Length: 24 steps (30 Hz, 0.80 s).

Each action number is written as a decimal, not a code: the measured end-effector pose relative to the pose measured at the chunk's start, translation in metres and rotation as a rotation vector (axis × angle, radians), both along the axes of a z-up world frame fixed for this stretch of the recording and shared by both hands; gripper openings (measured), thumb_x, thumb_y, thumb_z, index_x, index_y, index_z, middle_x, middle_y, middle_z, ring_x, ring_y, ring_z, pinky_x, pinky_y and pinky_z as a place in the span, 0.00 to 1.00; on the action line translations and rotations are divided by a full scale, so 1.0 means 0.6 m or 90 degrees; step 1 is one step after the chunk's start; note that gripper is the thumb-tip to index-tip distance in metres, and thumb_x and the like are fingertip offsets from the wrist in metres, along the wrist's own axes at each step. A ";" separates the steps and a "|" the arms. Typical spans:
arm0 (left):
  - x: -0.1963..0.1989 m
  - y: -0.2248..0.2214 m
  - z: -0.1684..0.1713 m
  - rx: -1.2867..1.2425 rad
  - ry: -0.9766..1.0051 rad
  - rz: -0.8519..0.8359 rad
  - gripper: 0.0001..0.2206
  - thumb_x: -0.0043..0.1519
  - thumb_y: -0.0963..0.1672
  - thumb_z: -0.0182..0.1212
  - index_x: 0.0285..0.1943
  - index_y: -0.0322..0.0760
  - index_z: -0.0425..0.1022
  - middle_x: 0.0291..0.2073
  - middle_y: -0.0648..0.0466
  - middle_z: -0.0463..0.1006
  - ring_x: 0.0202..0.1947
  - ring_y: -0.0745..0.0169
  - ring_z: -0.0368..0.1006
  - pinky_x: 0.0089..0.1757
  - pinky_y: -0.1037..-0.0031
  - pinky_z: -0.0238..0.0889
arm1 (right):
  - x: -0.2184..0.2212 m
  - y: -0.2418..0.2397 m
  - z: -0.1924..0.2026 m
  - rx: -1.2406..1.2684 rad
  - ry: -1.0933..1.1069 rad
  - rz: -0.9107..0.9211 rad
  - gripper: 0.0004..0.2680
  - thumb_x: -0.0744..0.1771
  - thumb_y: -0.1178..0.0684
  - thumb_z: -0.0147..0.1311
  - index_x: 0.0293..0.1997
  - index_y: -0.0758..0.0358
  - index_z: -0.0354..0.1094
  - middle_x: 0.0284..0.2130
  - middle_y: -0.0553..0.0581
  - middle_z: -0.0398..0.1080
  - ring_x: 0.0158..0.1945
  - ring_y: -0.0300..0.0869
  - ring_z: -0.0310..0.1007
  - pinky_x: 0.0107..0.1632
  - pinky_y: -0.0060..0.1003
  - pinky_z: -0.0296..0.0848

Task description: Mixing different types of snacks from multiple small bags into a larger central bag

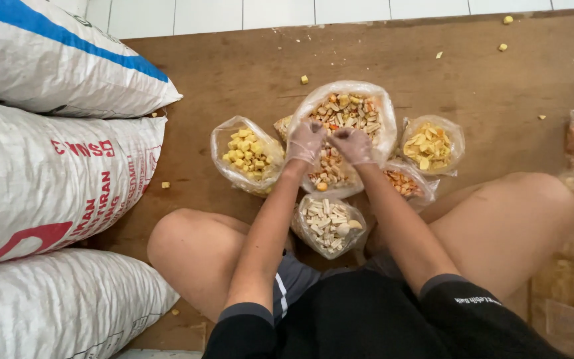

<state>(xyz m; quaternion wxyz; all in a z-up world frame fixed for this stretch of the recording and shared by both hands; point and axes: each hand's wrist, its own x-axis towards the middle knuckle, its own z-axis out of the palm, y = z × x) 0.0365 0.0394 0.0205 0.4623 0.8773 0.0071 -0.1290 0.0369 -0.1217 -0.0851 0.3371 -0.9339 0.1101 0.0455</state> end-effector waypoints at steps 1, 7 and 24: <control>0.017 0.002 -0.018 -0.183 -0.019 0.018 0.15 0.62 0.45 0.63 0.53 0.31 0.76 0.42 0.42 0.82 0.43 0.48 0.80 0.41 0.60 0.75 | -0.011 -0.005 0.042 0.320 0.019 -0.102 0.10 0.63 0.44 0.68 0.43 0.52 0.77 0.35 0.55 0.79 0.42 0.46 0.81 0.47 0.41 0.81; 0.076 -0.002 -0.061 -0.574 0.020 0.083 0.15 0.63 0.44 0.66 0.56 0.39 0.72 0.40 0.57 0.80 0.26 0.70 0.79 0.28 0.85 0.74 | -0.019 -0.033 0.124 0.953 0.082 -0.181 0.05 0.69 0.51 0.59 0.45 0.55 0.72 0.39 0.52 0.80 0.41 0.38 0.83 0.46 0.29 0.83; 0.110 -0.001 -0.125 -0.676 0.066 0.051 0.10 0.60 0.44 0.71 0.49 0.49 0.77 0.37 0.54 0.86 0.26 0.66 0.83 0.26 0.83 0.74 | -0.023 -0.070 0.072 1.315 0.133 -0.069 0.09 0.71 0.50 0.53 0.49 0.65 0.73 0.45 0.63 0.78 0.46 0.46 0.81 0.51 0.35 0.83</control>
